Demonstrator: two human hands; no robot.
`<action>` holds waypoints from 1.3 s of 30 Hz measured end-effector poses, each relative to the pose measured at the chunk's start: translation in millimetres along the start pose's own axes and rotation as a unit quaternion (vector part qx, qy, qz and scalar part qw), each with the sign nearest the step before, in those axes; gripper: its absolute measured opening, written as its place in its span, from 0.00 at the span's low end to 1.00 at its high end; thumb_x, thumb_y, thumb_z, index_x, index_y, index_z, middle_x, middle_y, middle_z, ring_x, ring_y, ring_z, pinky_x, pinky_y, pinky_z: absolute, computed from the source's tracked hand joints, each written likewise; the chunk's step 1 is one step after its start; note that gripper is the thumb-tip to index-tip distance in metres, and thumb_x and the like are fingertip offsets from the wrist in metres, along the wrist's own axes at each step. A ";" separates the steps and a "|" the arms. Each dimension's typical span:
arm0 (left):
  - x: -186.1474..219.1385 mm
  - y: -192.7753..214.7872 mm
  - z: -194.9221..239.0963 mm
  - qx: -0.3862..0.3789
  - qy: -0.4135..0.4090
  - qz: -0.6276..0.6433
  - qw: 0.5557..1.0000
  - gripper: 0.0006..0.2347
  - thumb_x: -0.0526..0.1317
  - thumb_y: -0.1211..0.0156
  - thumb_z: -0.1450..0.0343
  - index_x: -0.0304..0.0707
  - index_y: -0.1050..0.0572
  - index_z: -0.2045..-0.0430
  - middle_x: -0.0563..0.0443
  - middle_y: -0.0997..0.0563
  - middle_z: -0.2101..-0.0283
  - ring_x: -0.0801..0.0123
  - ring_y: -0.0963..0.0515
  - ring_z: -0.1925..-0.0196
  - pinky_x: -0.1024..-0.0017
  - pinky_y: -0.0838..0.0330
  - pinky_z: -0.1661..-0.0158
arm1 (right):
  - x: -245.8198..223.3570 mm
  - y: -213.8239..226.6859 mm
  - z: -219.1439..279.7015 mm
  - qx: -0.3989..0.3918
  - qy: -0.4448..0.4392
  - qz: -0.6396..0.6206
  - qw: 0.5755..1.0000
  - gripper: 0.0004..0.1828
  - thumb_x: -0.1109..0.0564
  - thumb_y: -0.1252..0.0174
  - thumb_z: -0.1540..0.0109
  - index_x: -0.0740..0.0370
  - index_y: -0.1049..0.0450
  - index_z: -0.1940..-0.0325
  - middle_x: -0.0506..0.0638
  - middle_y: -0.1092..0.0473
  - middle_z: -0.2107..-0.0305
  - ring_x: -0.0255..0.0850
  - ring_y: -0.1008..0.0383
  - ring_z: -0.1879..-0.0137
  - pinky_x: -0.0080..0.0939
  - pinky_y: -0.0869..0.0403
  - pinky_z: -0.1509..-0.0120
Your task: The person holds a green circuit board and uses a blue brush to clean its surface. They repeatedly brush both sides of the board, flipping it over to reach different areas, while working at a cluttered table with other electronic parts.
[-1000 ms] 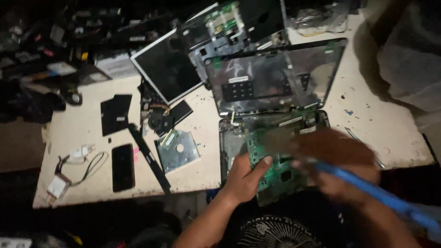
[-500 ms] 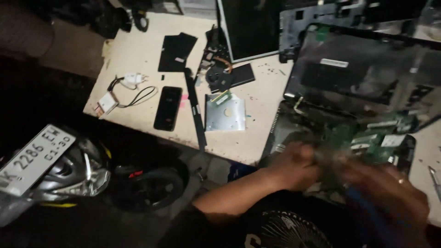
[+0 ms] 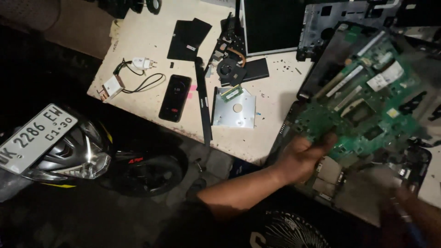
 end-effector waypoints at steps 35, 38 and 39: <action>-14.6 22.4 -19.6 0.016 0.045 0.278 0.960 0.16 0.48 0.34 0.30 0.37 0.26 0.82 0.50 0.30 0.90 0.66 0.20 0.77 0.60 0.24 0.56 | -165.8 309.1 176.8 0.257 0.064 -0.411 0.872 0.16 0.63 0.37 0.39 0.63 0.22 0.47 0.58 0.22 0.51 0.46 0.19 0.46 0.41 0.22 0.36; -15.1 17.7 -29.2 -0.013 0.037 0.280 0.959 0.10 0.46 0.34 0.28 0.38 0.23 0.69 0.54 0.25 0.82 0.69 0.19 0.73 0.68 0.24 0.62 | -147.5 282.8 180.2 0.288 -0.021 -0.388 0.875 0.14 0.63 0.39 0.36 0.68 0.21 0.46 0.61 0.23 0.49 0.49 0.22 0.43 0.45 0.26 0.32; -11.0 13.3 -33.7 -0.040 0.010 0.282 0.958 0.07 0.44 0.35 0.27 0.41 0.20 0.66 0.60 0.19 0.75 0.72 0.15 0.68 0.73 0.24 0.67 | -142.0 273.9 181.3 0.301 -0.033 -0.398 0.866 0.14 0.65 0.41 0.34 0.69 0.23 0.44 0.60 0.24 0.48 0.48 0.23 0.41 0.43 0.27 0.30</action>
Point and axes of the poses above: each hand's wrist, its own z-axis away from the middle knuckle, its own y-axis out of the back of the hand, x = y × z, the point moved 8 cm from there along -z, towards the middle knuckle
